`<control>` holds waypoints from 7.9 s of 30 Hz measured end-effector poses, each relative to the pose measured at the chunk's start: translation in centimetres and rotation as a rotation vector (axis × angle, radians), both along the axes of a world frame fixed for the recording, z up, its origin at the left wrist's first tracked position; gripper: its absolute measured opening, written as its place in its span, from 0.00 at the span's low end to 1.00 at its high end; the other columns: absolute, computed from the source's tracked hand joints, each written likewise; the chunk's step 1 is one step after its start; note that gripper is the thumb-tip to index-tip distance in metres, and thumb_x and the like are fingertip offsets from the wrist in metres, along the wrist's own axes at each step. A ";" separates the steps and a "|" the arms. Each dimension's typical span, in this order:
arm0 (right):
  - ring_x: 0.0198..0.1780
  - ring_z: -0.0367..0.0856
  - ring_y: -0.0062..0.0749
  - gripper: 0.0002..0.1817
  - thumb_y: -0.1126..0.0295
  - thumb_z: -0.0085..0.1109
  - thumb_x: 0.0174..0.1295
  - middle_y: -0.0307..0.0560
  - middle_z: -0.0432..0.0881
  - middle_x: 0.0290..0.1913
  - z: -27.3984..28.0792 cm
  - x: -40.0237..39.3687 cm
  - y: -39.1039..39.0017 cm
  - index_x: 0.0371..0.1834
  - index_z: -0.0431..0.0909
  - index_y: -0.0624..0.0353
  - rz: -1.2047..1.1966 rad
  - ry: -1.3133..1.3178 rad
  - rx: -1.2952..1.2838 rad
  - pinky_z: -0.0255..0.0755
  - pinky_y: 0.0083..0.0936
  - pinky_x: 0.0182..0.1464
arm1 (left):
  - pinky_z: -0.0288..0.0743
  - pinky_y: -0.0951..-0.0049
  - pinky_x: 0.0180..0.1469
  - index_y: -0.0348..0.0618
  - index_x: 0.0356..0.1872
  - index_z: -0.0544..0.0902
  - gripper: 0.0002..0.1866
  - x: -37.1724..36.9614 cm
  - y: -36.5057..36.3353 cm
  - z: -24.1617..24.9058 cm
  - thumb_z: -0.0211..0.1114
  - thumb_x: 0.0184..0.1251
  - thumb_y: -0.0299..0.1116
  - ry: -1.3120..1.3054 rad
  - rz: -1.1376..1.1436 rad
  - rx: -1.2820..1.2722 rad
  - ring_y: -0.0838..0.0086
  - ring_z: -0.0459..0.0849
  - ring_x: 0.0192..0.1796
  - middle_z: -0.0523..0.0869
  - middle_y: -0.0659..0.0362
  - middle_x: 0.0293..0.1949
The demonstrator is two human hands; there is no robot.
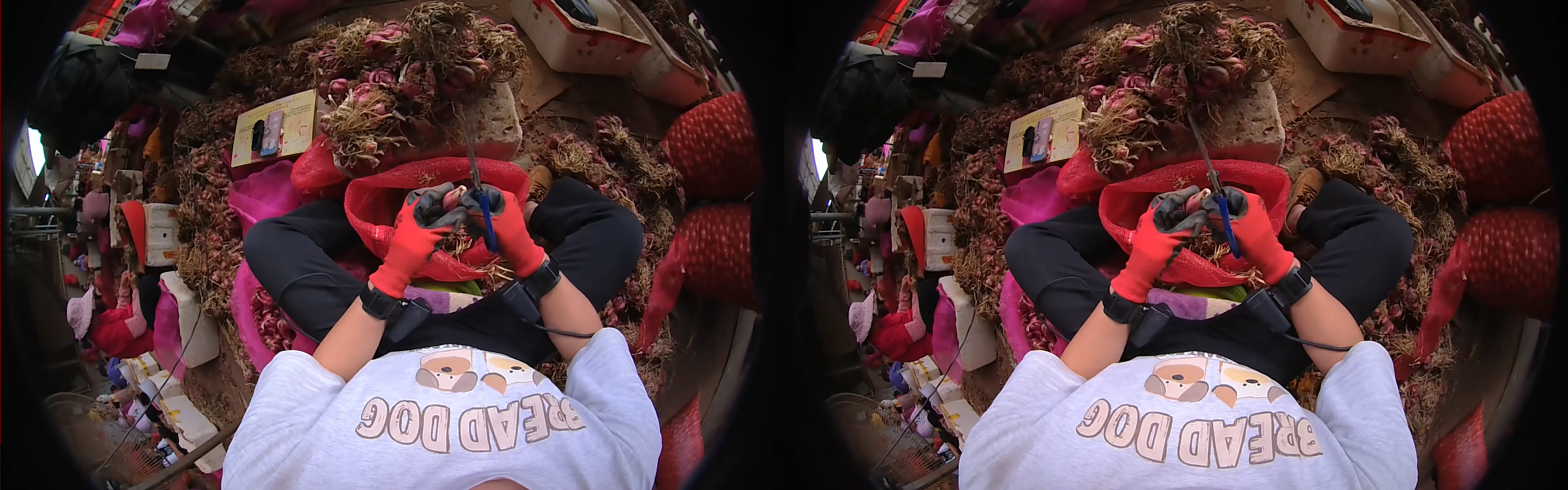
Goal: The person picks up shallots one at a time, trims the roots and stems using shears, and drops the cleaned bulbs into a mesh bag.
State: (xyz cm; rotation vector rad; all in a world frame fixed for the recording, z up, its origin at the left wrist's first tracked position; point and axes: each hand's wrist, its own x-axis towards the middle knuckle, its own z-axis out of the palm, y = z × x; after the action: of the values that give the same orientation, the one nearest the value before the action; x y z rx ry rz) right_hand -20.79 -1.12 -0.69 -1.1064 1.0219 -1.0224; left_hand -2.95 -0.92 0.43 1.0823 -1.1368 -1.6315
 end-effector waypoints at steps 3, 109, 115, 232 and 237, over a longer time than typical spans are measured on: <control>0.34 0.81 0.26 0.12 0.73 0.63 0.55 0.43 0.83 0.31 0.6 0.5 -0.1 0.41 0.79 0.64 0.000 0.188 -0.223 0.75 0.26 0.41 | 0.74 0.81 0.51 0.32 0.56 0.75 0.17 0.5 -0.2 -0.4 0.59 0.66 0.22 0.107 -0.024 0.104 0.80 0.80 0.47 0.82 0.59 0.48; 0.40 0.82 0.48 0.25 0.45 0.61 0.52 0.50 0.81 0.36 -0.2 1.0 0.7 0.39 0.77 0.57 0.083 1.021 -0.339 0.75 0.40 0.41 | 0.80 0.82 0.44 0.35 0.56 0.72 0.16 5.3 -1.8 -3.9 0.54 0.68 0.23 1.107 -0.015 0.439 0.76 0.80 0.45 0.78 0.58 0.48; 0.38 0.82 0.47 0.23 0.48 0.62 0.53 0.51 0.82 0.35 0.8 0.7 0.8 0.39 0.77 0.56 0.134 0.968 -0.318 0.74 0.38 0.39 | 0.82 0.77 0.43 0.43 0.56 0.75 0.18 5.7 -1.8 -4.1 0.60 0.65 0.25 0.924 0.015 0.438 0.72 0.81 0.48 0.80 0.58 0.47; 0.28 0.81 0.35 0.15 0.58 0.69 0.53 0.49 0.83 0.28 1.2 0.2 0.9 0.38 0.84 0.57 0.176 0.605 -0.166 0.73 0.30 0.34 | 0.72 0.80 0.52 0.35 0.57 0.75 0.22 4.9 -0.9 1.7 0.65 0.60 0.19 -0.443 0.291 -0.360 0.81 0.78 0.47 0.81 0.62 0.46; 0.35 0.83 0.46 0.18 0.53 0.66 0.55 0.50 0.84 0.34 2.1 0.7 1.0 0.40 0.82 0.55 0.123 0.396 -0.138 0.74 0.36 0.37 | 0.75 0.79 0.52 0.31 0.57 0.73 0.21 4.6 -1.6 1.5 0.63 0.61 0.17 -0.038 0.294 -0.150 0.78 0.80 0.45 0.80 0.59 0.46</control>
State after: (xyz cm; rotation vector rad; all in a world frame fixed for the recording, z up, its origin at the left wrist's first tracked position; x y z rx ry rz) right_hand -20.06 -0.08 1.37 -1.5071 1.1898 -0.7999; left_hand 1.68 -2.48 1.93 1.1274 -1.0503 -1.2831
